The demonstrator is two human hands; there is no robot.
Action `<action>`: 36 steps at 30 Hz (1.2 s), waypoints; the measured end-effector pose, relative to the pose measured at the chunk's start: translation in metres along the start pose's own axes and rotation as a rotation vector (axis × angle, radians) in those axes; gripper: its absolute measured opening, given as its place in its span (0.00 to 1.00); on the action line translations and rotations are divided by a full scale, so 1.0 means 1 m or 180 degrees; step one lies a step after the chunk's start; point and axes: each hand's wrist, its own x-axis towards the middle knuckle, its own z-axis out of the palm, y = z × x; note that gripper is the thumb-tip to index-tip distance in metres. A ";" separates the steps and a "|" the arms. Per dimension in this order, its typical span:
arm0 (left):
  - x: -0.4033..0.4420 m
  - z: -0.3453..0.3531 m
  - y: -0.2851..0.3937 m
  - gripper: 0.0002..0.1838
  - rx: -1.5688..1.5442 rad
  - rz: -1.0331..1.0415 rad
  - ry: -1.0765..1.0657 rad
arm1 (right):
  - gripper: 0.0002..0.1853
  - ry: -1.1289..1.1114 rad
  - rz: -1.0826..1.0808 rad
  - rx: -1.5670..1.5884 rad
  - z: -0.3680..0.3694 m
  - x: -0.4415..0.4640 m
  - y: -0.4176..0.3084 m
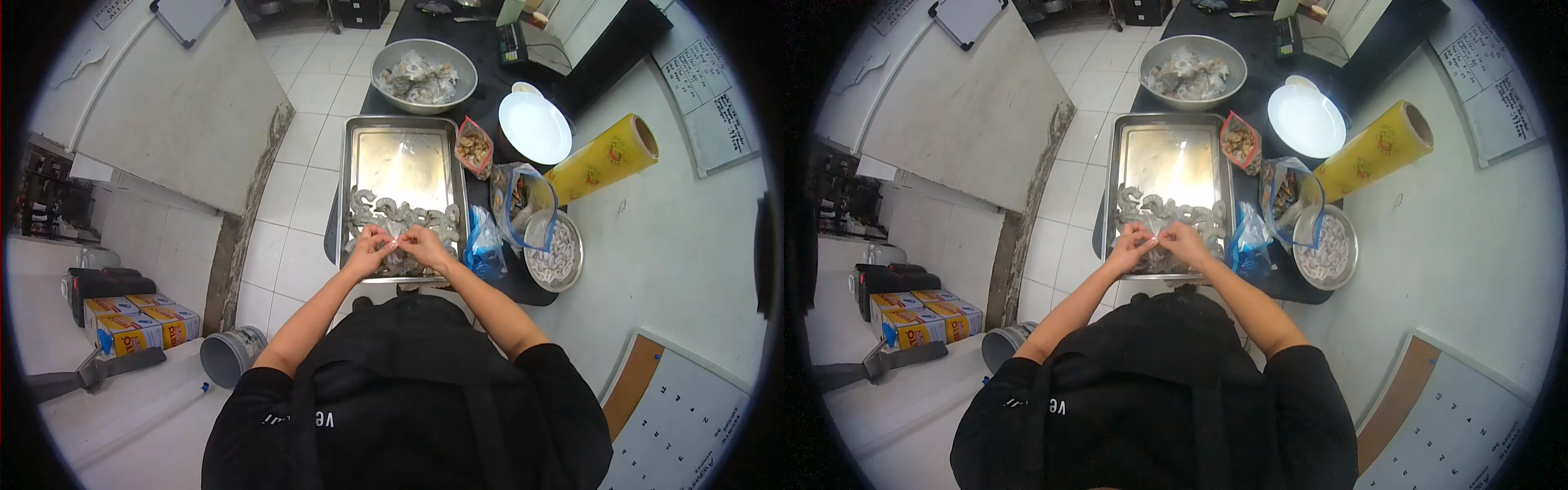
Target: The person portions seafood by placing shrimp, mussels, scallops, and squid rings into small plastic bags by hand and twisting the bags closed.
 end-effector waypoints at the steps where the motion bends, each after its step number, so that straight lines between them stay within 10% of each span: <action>1: 0.000 -0.002 0.005 0.11 0.0006 0.0038 0.0020 | 0.09 0.0012 -0.0037 -0.0018 -0.002 0.002 -0.003; 7: -0.001 0.007 0.023 0.12 -0.1164 -0.0252 0.0729 | 0.12 0.0175 0.0439 -0.0025 -0.011 0.002 -0.049; 12: -0.007 -0.004 0.054 0.12 -0.0174 0.0117 0.1078 | 0.13 0.0194 0.0595 0.0328 -0.016 0.004 -0.071; 23: -0.015 -0.032 0.058 0.19 0.0584 0.0833 0.1109 | 0.07 0.0292 -0.1236 -0.1619 -0.025 -0.002 -0.105; 27: -0.016 -0.066 0.097 0.34 0.0408 0.1469 0.0219 | 0.08 -0.0296 -0.2078 -0.2054 -0.034 -0.008 -0.120; 36: -0.007 -0.062 0.100 0.12 0.0372 0.0530 -0.0882 | 0.07 0.0506 -0.2252 -0.1889 -0.059 -0.006 -0.145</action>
